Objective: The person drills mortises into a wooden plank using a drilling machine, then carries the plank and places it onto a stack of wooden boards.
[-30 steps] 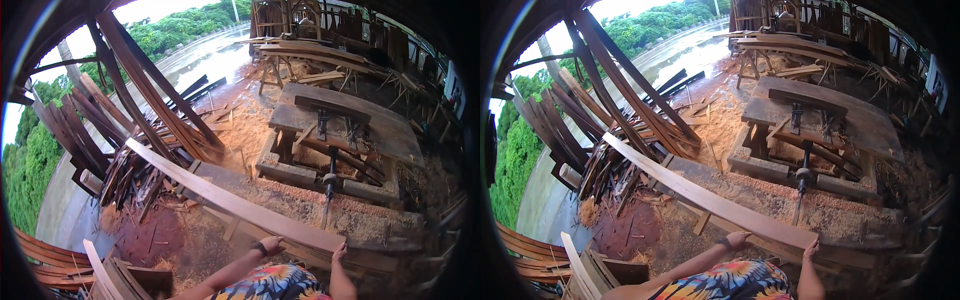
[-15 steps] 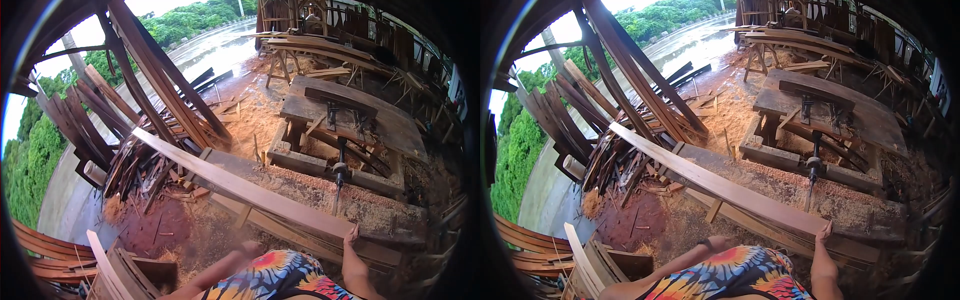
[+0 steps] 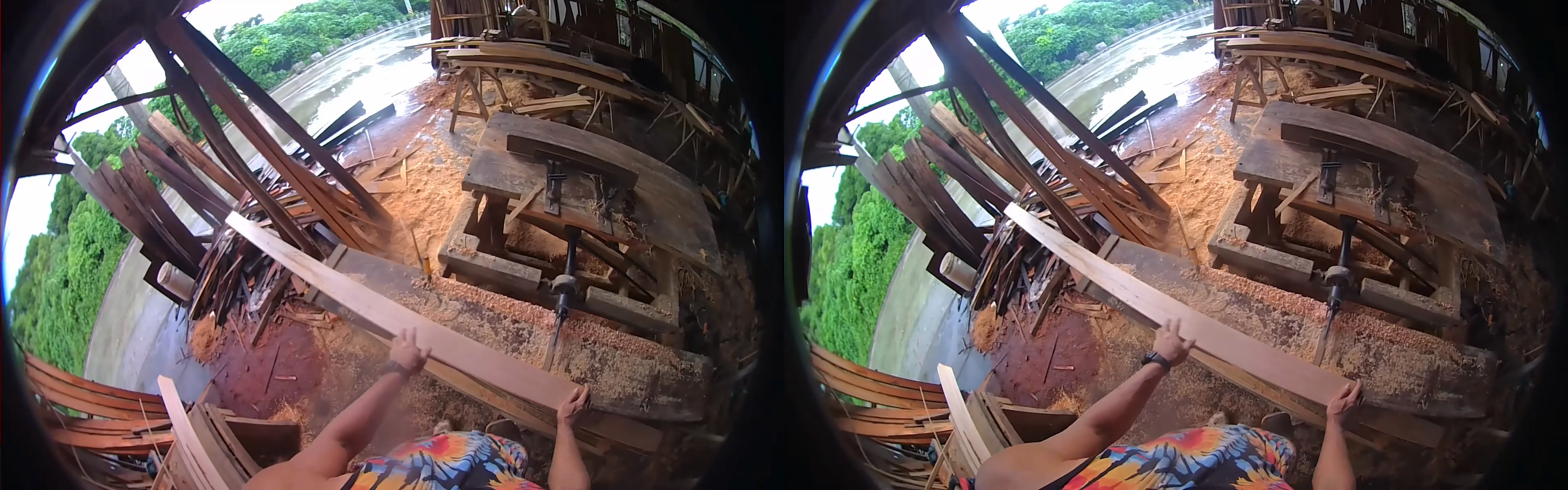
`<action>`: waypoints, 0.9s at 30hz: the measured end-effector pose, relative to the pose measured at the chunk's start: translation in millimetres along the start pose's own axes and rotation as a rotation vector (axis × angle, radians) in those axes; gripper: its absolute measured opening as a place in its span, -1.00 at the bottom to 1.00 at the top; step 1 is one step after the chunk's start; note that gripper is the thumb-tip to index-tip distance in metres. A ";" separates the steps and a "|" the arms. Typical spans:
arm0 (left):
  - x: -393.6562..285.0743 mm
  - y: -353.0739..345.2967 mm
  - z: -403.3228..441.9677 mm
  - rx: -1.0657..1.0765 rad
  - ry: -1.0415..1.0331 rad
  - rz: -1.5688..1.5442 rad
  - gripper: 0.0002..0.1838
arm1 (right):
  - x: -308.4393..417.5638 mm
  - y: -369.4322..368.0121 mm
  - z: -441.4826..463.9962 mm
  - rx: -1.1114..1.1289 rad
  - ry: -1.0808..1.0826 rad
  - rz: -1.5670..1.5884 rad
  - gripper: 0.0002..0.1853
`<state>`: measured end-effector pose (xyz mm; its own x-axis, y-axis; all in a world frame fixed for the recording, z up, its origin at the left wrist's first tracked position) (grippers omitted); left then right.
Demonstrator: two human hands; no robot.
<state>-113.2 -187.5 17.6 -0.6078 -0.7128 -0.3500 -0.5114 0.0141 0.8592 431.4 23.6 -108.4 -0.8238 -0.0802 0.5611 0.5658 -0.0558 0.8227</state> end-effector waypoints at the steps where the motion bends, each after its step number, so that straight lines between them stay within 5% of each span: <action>1: 2.4 -0.1 14.7 -0.104 0.105 -0.015 0.00 | 1.6 1.1 -1.5 -0.033 0.037 0.032 -0.49; 2: 5.8 1.4 29.4 -0.210 0.211 -0.029 0.04 | 3.9 1.7 -2.5 -0.066 0.075 0.066 -0.50; 6: 62.2 -61.2 122.8 -0.080 0.515 -0.117 0.18 | -4.1 -1.2 -2.8 0.006 -0.003 0.276 -0.51; 7: 17.6 -28.0 90.6 -0.076 0.641 -0.222 0.25 | -7.3 -2.8 -4.7 0.000 -0.010 0.346 -0.52; 16: 18.0 -51.0 85.7 -0.386 0.576 -0.128 0.31 | 16.5 16.3 2.9 0.117 -0.074 0.037 -0.55; 19: 31.1 -39.4 90.5 -0.351 0.551 -0.156 0.27 | -28.6 -24.5 -3.4 0.069 -0.214 0.521 -0.53; 21: 46.5 -39.2 100.2 -0.371 0.409 -0.120 0.22 | 5.7 -15.4 6.6 0.093 -0.340 0.860 -0.49; 27: 41.1 -30.7 103.5 -0.348 0.550 0.033 0.22 | 34.5 25.4 20.6 0.096 -0.272 0.469 -0.60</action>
<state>-185.4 -144.7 -61.8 -0.1725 -0.9722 -0.1586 -0.2148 -0.1200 0.9693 416.7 39.9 -66.2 -0.4710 0.1862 0.8622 0.8790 0.0165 0.4766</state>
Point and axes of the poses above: each hand's wrist, its own z-axis towards the middle knuckle, its own y-axis out of the back of the hand, x = y × z, the point moved 6 cm from there along z, towards the middle knuckle, and after that the axes turned 9 degrees about x, right-handed, at the moved point
